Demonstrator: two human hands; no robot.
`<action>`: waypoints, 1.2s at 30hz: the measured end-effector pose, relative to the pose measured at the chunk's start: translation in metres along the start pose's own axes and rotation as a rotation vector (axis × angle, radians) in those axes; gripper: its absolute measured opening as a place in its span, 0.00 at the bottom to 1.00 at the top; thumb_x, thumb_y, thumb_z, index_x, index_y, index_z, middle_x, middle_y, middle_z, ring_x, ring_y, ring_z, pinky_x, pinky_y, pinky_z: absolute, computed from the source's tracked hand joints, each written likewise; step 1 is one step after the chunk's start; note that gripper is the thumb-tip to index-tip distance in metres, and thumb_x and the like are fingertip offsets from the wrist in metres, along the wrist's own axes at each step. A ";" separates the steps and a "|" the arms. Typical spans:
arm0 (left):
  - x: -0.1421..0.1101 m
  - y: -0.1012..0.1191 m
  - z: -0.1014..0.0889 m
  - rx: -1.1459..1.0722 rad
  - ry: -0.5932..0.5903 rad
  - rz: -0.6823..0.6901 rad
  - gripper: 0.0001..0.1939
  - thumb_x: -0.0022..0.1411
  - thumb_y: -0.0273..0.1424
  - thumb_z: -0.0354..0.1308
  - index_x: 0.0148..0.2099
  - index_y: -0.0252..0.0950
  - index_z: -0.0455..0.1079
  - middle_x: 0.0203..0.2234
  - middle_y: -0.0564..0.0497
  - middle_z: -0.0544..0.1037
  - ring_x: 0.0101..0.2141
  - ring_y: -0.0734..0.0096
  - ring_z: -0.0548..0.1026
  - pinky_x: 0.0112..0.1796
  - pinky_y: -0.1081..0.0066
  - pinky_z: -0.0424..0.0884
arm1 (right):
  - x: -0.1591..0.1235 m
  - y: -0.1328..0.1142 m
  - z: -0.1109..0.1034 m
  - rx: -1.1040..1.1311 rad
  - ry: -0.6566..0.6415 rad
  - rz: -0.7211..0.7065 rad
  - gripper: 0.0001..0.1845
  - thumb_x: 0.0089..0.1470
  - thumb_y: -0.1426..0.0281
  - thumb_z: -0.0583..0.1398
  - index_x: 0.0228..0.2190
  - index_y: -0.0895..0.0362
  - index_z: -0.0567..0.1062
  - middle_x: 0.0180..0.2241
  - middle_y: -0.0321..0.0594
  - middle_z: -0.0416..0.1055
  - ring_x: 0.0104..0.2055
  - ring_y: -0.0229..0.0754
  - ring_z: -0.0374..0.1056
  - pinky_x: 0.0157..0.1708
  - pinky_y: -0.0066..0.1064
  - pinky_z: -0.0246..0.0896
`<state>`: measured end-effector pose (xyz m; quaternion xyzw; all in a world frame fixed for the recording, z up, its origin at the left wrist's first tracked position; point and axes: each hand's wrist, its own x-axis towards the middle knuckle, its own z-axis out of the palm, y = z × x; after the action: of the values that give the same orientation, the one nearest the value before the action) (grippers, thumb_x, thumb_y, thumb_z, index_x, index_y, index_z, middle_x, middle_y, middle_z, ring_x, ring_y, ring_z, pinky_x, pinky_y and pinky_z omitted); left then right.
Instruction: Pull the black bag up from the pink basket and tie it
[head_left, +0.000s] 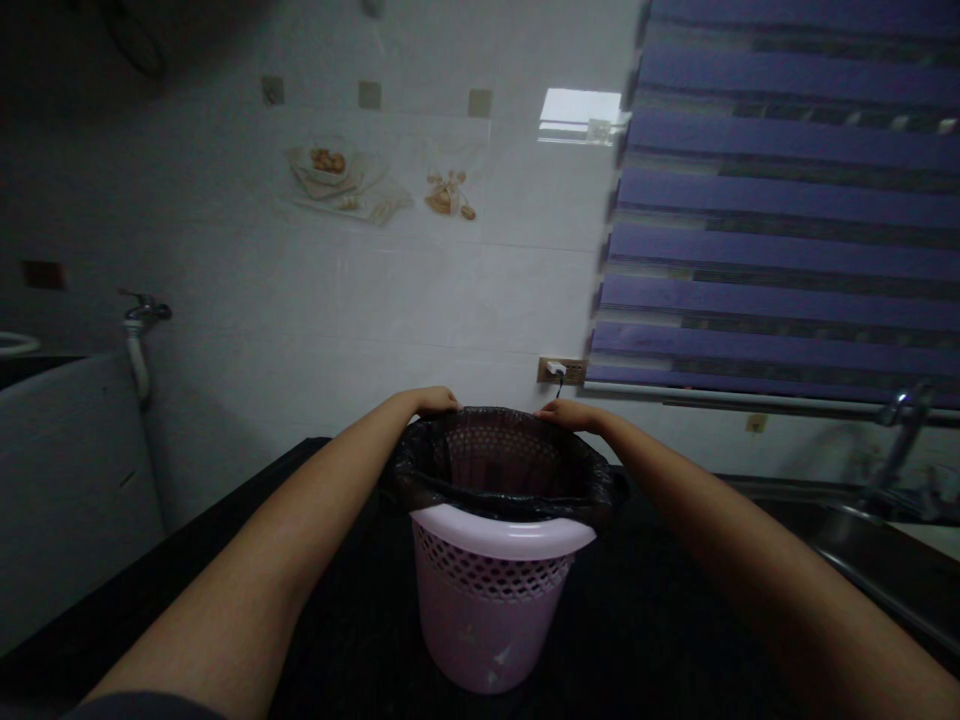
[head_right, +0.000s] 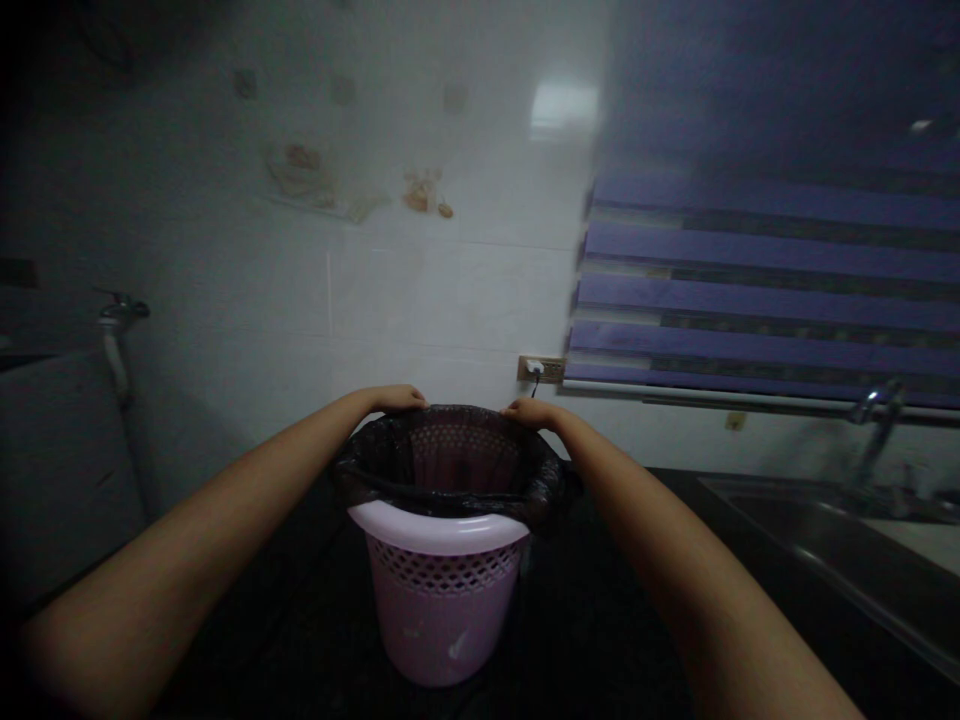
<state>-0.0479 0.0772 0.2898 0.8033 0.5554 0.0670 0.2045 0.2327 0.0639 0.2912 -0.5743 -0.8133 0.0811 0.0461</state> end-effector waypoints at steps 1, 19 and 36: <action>0.000 0.000 0.000 0.003 0.003 0.000 0.20 0.59 0.33 0.48 0.44 0.26 0.74 0.35 0.42 0.77 0.31 0.69 0.72 0.33 0.74 0.67 | 0.000 0.000 0.000 0.001 -0.004 0.006 0.24 0.62 0.63 0.50 0.39 0.69 0.78 0.33 0.49 0.73 0.30 0.36 0.65 0.31 0.24 0.58; 0.006 -0.004 0.000 0.112 0.080 0.030 0.21 0.58 0.34 0.49 0.47 0.28 0.75 0.41 0.42 0.77 0.37 0.67 0.74 0.37 0.76 0.66 | -0.005 -0.005 -0.003 -0.050 0.015 0.028 0.22 0.61 0.64 0.52 0.39 0.69 0.77 0.33 0.49 0.73 0.31 0.37 0.65 0.30 0.24 0.58; 0.003 -0.002 -0.004 0.174 0.111 0.047 0.20 0.61 0.32 0.51 0.49 0.27 0.75 0.44 0.41 0.77 0.39 0.66 0.74 0.38 0.76 0.66 | -0.013 -0.018 -0.011 -0.125 0.012 0.015 0.18 0.60 0.71 0.51 0.39 0.68 0.78 0.37 0.50 0.74 0.31 0.38 0.68 0.31 0.24 0.58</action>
<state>-0.0495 0.0814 0.2919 0.8259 0.5504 0.0680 0.1012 0.2224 0.0467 0.3051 -0.5828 -0.8121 0.0268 0.0144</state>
